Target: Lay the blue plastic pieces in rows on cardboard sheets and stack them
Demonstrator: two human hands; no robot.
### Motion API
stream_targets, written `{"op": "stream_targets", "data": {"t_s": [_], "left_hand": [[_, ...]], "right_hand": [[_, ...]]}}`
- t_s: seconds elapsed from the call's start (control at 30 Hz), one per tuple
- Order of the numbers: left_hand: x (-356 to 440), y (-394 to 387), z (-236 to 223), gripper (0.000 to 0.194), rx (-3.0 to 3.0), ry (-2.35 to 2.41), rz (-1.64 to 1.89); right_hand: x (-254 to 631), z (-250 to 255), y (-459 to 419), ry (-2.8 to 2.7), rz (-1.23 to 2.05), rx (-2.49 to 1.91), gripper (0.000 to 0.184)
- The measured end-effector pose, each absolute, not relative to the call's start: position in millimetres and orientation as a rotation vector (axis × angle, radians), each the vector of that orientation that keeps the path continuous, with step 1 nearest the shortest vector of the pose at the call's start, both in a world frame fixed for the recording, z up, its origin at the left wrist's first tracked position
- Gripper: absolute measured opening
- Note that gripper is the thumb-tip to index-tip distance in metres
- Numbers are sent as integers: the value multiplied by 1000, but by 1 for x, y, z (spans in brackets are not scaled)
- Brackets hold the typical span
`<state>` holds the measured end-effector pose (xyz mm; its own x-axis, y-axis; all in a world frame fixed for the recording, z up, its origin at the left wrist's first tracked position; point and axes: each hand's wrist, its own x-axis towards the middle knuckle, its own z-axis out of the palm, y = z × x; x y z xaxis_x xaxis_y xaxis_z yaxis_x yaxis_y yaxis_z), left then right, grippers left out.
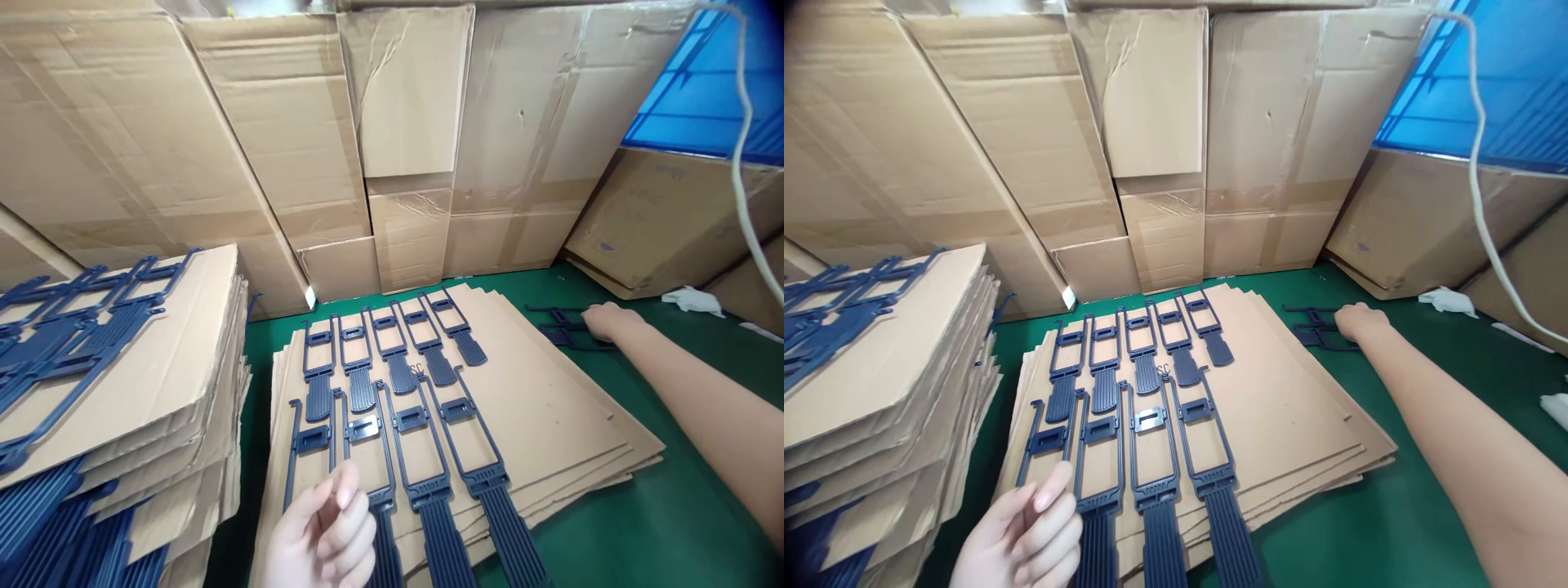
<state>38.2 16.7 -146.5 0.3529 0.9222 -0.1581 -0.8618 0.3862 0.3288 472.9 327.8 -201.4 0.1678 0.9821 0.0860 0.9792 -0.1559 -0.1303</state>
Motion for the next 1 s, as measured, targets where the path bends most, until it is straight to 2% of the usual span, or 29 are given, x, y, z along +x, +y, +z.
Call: {"op": "stream_targets", "data": {"t_s": [0.17, 0.4, 0.6, 0.7, 0.8, 0.9, 1.0], "left_hand": [[41, 20, -146, 17, 213, 400, 1210], [42, 20, -142, 15, 295, 520, 1252], [45, 12, -138, 9, 435, 412, 1277], [45, 10, -139, 16, 508, 354, 1232], [45, 9, -139, 32, 562, 396, 1229], [48, 9, -140, 49, 594, 503, 1281], [51, 10, -143, 49, 615, 515, 1307]], "right_hand": [[464, -197, 300, -2193, 86, -2380, 3], [449, -171, 258, -2229, -148, -2430, 10], [412, -104, 215, -2126, -474, -2300, 21], [362, -68, 179, -1980, -482, -2119, 23], [300, -49, 137, -1953, -144, -1888, 18], [244, -52, 100, -2001, 558, -1532, 18], [206, -71, 76, -1997, 1194, -1164, 18]]}}
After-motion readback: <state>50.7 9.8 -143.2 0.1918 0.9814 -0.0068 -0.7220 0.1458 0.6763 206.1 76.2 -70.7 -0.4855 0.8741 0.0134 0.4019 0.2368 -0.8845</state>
